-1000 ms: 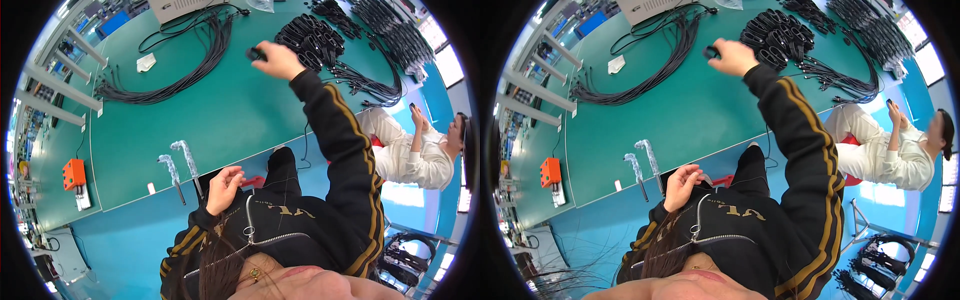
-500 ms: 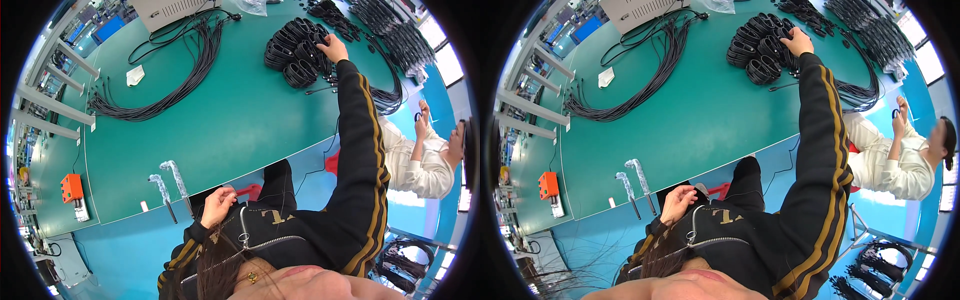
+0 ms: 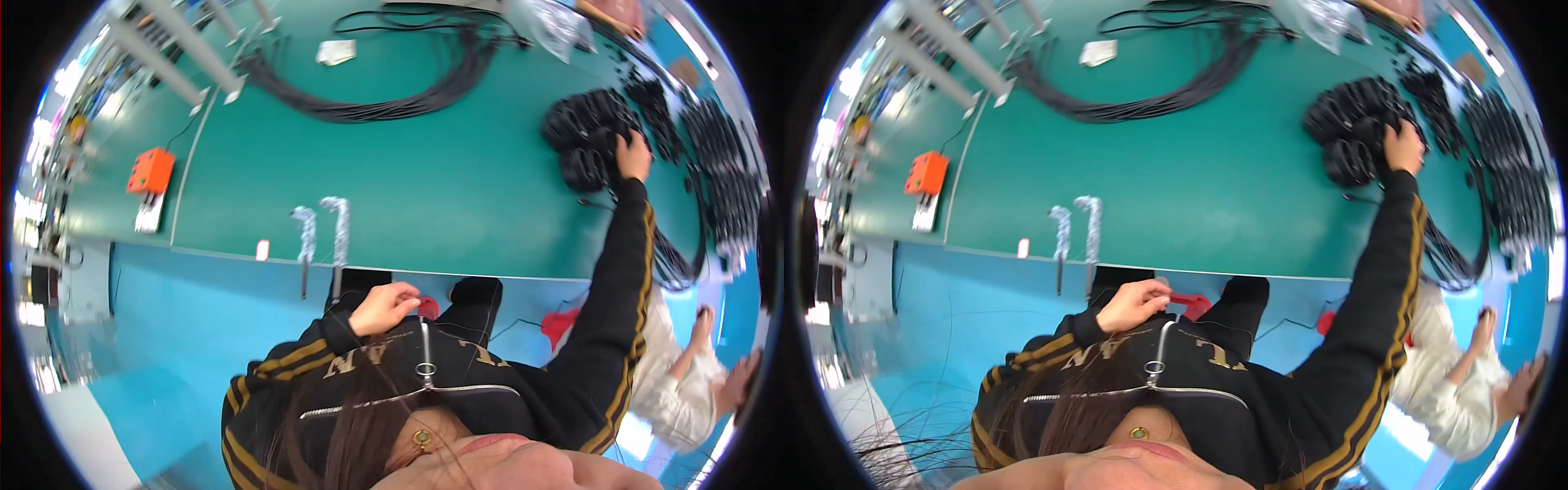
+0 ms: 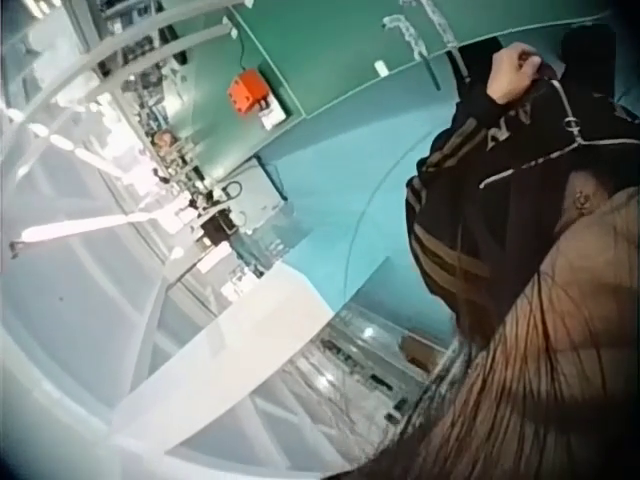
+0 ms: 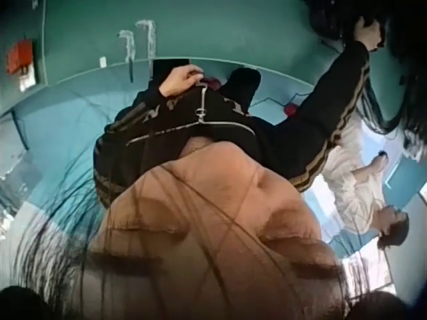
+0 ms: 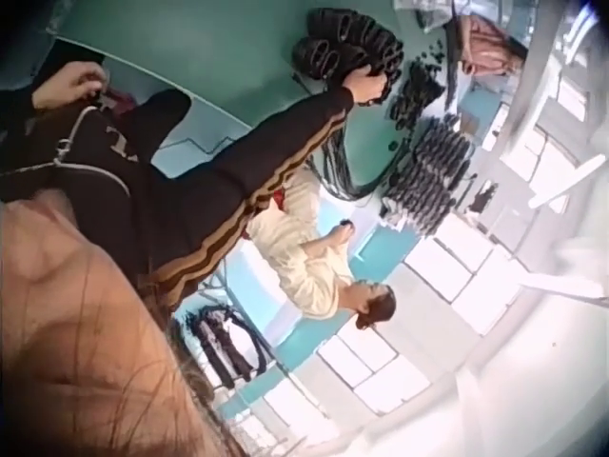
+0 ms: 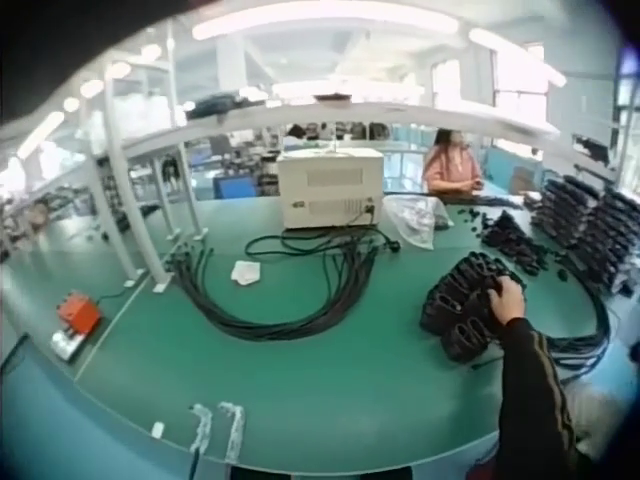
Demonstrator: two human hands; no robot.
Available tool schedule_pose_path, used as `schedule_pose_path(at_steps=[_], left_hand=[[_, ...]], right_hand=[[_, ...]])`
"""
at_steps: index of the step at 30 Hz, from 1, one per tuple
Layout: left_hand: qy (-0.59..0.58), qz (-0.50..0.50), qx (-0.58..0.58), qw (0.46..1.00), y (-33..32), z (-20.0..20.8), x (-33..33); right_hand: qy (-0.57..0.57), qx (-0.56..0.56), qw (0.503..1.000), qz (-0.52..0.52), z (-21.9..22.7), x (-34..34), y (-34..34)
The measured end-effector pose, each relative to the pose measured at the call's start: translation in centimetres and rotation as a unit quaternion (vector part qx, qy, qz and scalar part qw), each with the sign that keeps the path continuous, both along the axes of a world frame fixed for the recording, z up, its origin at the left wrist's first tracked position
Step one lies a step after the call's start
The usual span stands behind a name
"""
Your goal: The person winds a cable into a coil, secures it with a rubber band, and places it on a pile. They then empty a bag of rubber bands onto the table and repeat the process of coiling and securing another cable.
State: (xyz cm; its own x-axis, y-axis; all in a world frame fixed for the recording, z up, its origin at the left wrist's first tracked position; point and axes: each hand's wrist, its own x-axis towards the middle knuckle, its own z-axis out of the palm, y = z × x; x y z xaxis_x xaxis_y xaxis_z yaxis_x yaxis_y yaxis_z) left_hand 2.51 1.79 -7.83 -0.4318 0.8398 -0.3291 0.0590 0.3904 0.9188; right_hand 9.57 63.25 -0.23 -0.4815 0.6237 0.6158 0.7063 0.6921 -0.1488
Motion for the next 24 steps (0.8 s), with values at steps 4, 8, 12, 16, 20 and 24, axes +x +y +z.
schedule_pose_path(at_steps=[4, 8, 12, 16, 20, 24], left_hand=[[0.012, 0.019, 0.010, 1.000, -1.0, 1.4, 0.4], [0.053, 0.003, 0.028, 0.998, -2.0, 2.0, 0.8], [0.016, -0.066, 0.010, 0.998, -0.5, 2.8, 0.4], [-0.035, -0.077, 0.056, 0.995, -2.1, 1.5, 1.3], [-0.063, -0.102, 0.045, 0.992, -0.7, 1.4, 1.8], [0.017, -0.188, 0.063, 0.980, -0.4, 3.0, 2.8]], right_hand=[[-0.024, 0.028, 0.999, 0.029, -0.1, 1.3, 1.1], [-0.019, 0.011, 1.000, 0.006, 0.8, 2.0, -0.4], [0.129, -0.105, 0.977, 0.134, 1.5, 5.1, -7.9], [0.155, -0.161, 0.936, 0.272, 1.9, 6.3, -32.2], [0.133, -0.246, 0.925, 0.259, -3.8, 13.5, -43.6], [0.209, -0.444, 0.864, 0.115, -7.9, 15.4, -49.3]])
